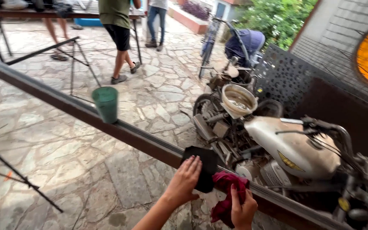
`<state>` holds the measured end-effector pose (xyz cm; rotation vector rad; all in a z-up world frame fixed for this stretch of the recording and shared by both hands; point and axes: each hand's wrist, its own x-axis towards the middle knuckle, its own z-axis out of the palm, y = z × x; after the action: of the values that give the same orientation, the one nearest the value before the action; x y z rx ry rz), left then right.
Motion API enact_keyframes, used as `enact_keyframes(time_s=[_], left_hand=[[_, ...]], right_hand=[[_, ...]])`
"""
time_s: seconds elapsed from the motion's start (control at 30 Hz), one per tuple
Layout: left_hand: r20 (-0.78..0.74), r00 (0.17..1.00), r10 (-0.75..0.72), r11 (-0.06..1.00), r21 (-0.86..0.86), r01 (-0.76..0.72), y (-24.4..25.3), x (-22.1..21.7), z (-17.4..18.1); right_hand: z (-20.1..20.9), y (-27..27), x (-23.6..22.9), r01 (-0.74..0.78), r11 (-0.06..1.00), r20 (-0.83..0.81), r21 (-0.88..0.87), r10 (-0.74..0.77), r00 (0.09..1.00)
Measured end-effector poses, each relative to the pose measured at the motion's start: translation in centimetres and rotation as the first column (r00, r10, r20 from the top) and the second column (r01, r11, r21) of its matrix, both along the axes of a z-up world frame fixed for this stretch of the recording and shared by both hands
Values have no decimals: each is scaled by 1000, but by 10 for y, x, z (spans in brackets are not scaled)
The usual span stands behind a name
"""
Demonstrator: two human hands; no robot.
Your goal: Sanding a metal beam with a block, wiping it with a cloth, and then picking up a cup.
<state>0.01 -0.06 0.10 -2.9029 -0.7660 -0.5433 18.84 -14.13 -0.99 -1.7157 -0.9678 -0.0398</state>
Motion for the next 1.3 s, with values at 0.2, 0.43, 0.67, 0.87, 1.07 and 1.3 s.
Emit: enact_keyframes(time_s=[0.2,0.43,0.67,0.87,1.07,1.3], left_hand=[[31,999,29,991,131,-33,-3,-2,-8],[77,996,35,987,156,-47,-26,18,-3],[215,976,41,998,-54,-30,-59,23,33],[568,822,-33,738,-541,403,-117,2,47],[847,526,69,575,-465,673,-146,-14,80],[777,98,622,520,-504,690,-116,-76,110]], right_hand=[[17,-26,35,207,943,-956,261,224,188],[98,-64,25,296,930,-970,216,169,176],[171,-69,-16,226,951,-968,209,169,184],[213,-45,-49,111,966,-953,232,202,227],[191,-18,-77,154,978,-956,142,95,278],[207,-3,-110,-100,976,-898,194,218,381]])
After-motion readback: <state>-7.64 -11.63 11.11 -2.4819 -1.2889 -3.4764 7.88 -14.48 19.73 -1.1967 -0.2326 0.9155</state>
